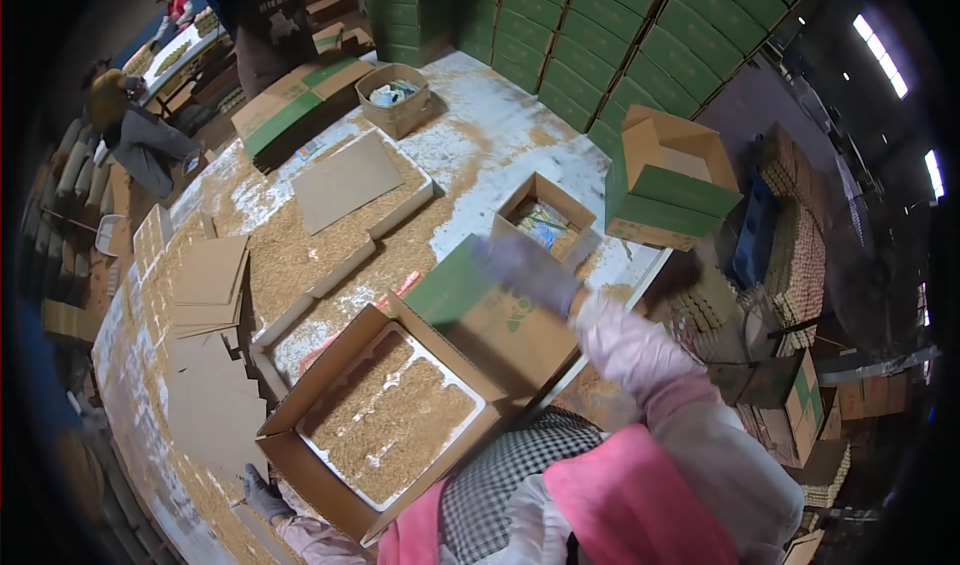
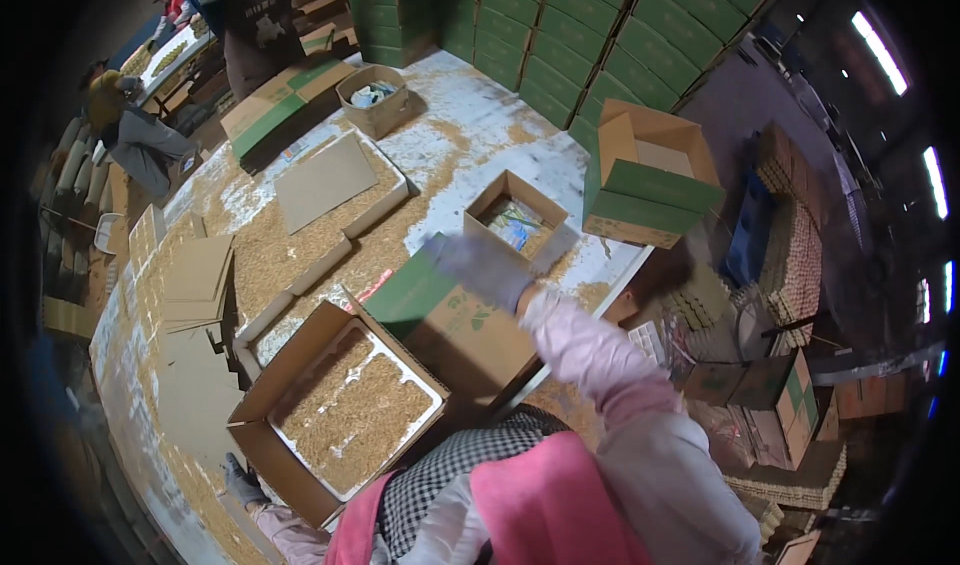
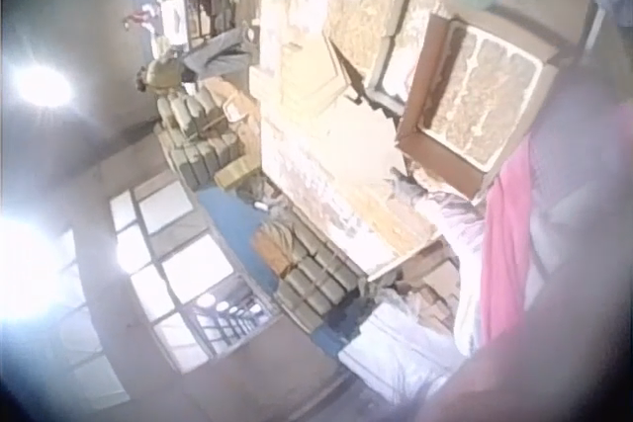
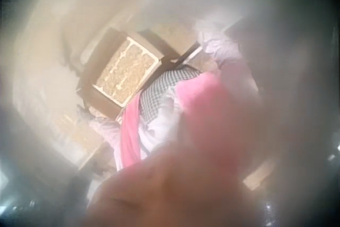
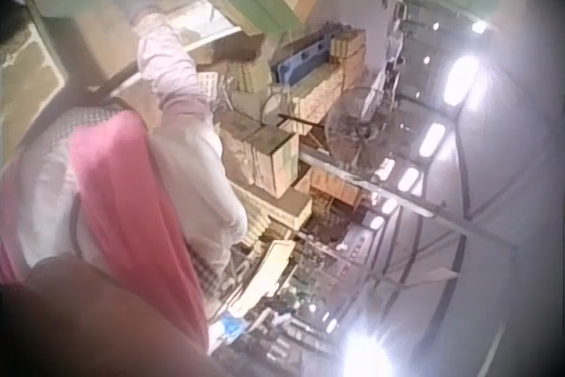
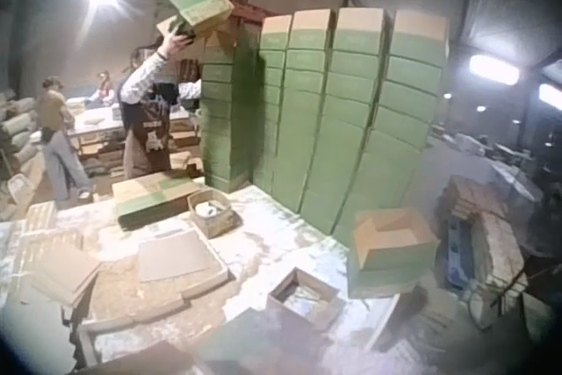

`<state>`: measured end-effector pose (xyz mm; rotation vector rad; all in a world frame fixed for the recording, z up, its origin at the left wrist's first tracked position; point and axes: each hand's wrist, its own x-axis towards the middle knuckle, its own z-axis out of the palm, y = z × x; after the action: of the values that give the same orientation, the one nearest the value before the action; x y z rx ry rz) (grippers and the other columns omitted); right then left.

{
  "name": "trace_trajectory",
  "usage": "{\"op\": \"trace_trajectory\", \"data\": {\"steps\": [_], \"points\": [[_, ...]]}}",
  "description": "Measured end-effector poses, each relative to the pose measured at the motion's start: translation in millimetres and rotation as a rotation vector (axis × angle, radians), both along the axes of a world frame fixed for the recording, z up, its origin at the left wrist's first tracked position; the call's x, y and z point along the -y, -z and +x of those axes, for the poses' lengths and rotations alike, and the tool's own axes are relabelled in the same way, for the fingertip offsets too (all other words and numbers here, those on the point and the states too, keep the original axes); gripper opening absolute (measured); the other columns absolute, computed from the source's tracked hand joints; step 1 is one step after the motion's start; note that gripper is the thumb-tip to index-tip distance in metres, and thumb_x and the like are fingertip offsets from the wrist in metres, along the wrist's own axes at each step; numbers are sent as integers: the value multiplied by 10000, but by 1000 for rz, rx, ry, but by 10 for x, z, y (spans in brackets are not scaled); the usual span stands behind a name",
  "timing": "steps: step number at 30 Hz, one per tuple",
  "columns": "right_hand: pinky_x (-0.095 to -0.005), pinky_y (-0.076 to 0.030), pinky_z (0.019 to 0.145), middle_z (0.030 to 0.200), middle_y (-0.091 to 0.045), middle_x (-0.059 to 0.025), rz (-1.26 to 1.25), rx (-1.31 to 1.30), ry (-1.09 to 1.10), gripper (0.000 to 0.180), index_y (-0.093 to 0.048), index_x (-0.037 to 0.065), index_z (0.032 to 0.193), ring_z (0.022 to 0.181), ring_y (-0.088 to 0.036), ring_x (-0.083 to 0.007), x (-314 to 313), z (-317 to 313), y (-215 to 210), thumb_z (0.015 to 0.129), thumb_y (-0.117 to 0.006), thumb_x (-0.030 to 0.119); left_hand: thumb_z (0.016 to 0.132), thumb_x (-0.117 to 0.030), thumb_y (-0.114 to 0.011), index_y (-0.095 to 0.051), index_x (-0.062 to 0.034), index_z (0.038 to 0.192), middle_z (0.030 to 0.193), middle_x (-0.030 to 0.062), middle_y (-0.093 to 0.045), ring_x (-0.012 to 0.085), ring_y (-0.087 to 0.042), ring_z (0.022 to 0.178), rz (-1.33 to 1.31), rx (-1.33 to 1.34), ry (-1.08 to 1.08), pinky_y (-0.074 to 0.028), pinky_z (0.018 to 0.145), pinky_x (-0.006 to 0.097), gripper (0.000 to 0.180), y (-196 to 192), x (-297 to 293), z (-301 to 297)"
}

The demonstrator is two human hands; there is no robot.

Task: The person folds cardboard boxes, places foam trays filled with sawdust into the boxes, covers them with cardboard sheets, closes the boxes, and stacks the packed boxes onto piles.

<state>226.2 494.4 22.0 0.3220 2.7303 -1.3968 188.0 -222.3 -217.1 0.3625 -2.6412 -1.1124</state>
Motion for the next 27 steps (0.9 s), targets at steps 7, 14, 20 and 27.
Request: {"op": "trace_trajectory", "data": {"steps": [7, 14, 20, 27], "points": [[-402, -466, 928, 1261, -566, -158, 1112, 498, 58, 445, -536, 38, 1240, 1138, -568, -292, -1797, -178, 2038, 870, -530, 287, 927, -160, -573, -569, 59, 1115, 1069, 120, -602, 193, -559, 942, 282, -243, -229, -454, 876, 318, 288, -2099, -1837, 122], [-387, -479, 895, 1090, -659, -141, 748, 603, -1, 381, -672, 50, 1050, 1051, -618, -282, -1986, -237, 1650, 760, -671, 297, 967, -184, -502, -359, 27, 1341, 1303, 136, -466, 201, -489, 1126, 240, -62, -114, -398, 974, 305, 453, -2215, -2949, 555], [-317, -497, 669, 726, -657, -95, -55, -281, 62, 149, -650, 49, 742, 736, -649, -208, -810, -74, 179, 728, -707, 186, 937, -21, -509, -490, 24, 1238, 1227, 129, -538, 217, -522, 1090, 2, -636, -32, -413, 946, 322, 305, -2285, -2766, 796], [-345, -492, 670, 904, -640, -124, 43, -382, -521, 178, -607, 86, 984, 792, -622, -280, 833, 94, 219, 825, -536, 124, 665, -28, -671, -630, -163, 875, 853, 17, -595, 229, -576, 789, -613, -287, 917, -464, 684, 346, 253, -2946, -3620, 899]]}}
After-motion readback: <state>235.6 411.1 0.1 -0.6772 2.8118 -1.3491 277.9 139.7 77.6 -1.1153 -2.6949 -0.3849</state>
